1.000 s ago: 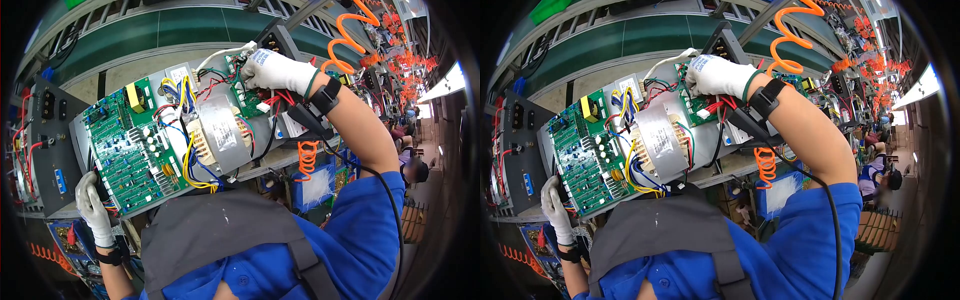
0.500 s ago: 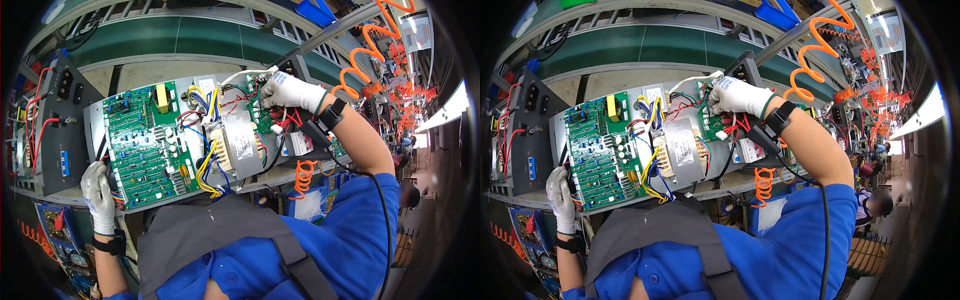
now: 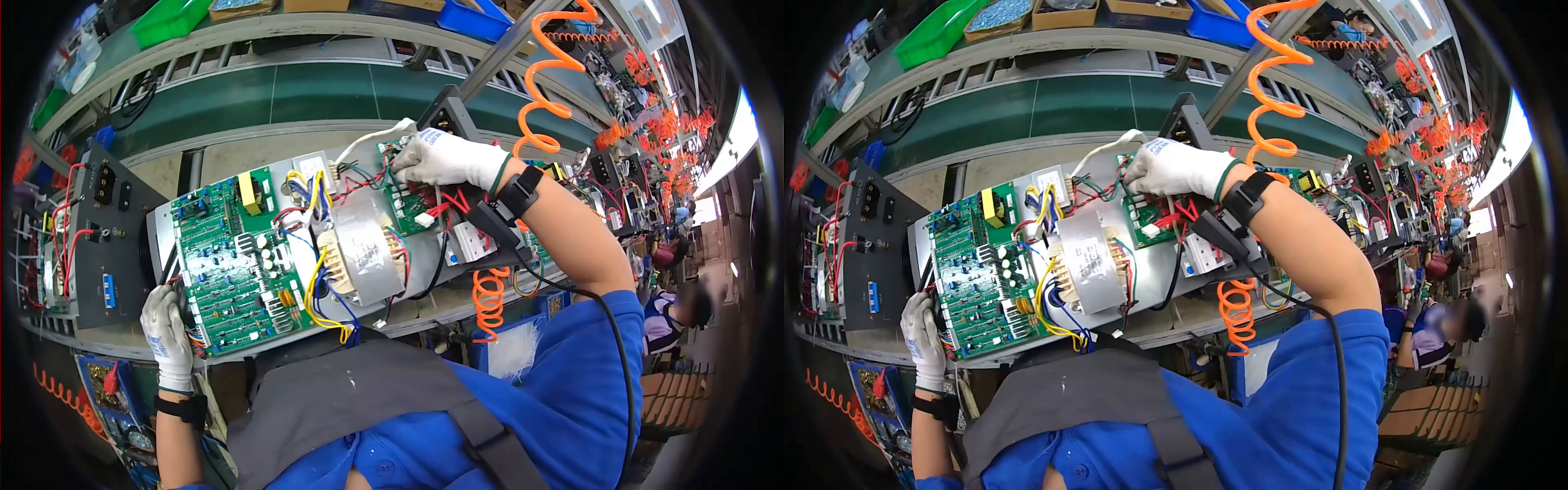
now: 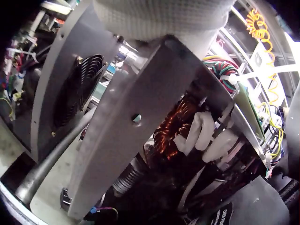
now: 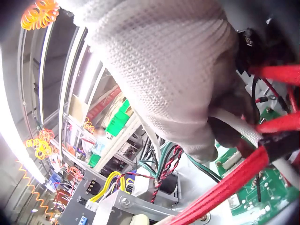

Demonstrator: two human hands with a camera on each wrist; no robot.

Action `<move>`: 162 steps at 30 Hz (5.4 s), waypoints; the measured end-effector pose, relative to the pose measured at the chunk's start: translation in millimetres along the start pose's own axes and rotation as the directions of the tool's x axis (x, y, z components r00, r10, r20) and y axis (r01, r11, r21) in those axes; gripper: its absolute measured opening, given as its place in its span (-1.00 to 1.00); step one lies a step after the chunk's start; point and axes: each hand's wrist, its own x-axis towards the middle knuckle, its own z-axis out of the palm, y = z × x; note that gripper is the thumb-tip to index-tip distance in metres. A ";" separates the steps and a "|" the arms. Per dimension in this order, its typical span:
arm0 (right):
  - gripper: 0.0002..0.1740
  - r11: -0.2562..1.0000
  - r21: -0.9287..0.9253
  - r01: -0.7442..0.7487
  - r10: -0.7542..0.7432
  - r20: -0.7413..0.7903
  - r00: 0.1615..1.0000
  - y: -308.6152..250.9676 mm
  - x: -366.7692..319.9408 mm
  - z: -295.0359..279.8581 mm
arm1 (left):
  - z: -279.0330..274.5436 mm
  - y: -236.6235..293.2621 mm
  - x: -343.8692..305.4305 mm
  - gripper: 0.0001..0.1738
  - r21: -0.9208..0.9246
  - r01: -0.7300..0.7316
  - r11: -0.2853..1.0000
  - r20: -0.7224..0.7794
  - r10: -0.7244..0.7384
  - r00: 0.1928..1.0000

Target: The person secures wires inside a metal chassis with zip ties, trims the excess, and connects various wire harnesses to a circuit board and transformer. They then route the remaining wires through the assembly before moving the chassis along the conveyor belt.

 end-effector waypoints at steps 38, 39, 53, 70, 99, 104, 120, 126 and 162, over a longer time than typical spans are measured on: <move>-0.70 0.838 -0.536 0.104 -0.080 0.069 0.994 -6.6 1.7 -7.0 | 85.2 278.8 246.6 -0.63 -0.162 0.086 0.983 0.752 0.067 0.656; -0.71 0.842 -0.532 0.092 -0.109 0.000 0.994 -10.2 -8.7 -14.4 | 89.8 276.9 247.8 -0.64 -0.195 0.046 0.980 0.743 0.117 0.659; -0.76 0.824 0.314 0.472 -0.159 -0.670 0.725 37.3 -108.9 30.7 | 132.4 294.6 278.9 -0.80 -0.186 -0.807 0.560 0.809 0.554 0.198; -0.78 0.816 0.243 0.524 -0.125 -0.812 0.570 39.7 -94.7 50.2 | 151.8 269.5 282.0 -0.70 -0.491 -0.501 0.712 0.721 0.656 0.225; -0.79 0.847 0.179 0.501 -0.161 -0.812 0.562 38.8 -95.4 52.3 | 149.8 270.0 273.5 -0.69 -0.499 -0.385 0.777 0.735 0.614 0.287; -0.80 0.884 0.164 0.438 -0.147 -0.791 0.594 37.2 -96.3 50.4 | 173.1 253.7 278.2 -0.56 -0.554 -0.519 0.651 0.648 0.729 0.222; -0.83 0.750 -0.654 0.102 -0.036 0.114 0.993 -24.6 3.7 -10.6 | -71.1 206.7 202.9 -0.59 -0.295 -0.515 0.805 0.453 0.592 0.667; -0.80 0.808 -0.583 0.090 -0.045 0.092 0.995 -9.8 8.0 -3.5 | -100.3 139.7 115.4 -0.60 -0.170 -0.155 0.973 0.388 0.211 0.897; -0.73 0.796 -0.592 0.124 0.055 0.275 0.960 -21.8 29.4 -12.6 | -58.0 67.6 3.7 -0.67 -0.221 0.325 0.920 0.321 -0.246 0.915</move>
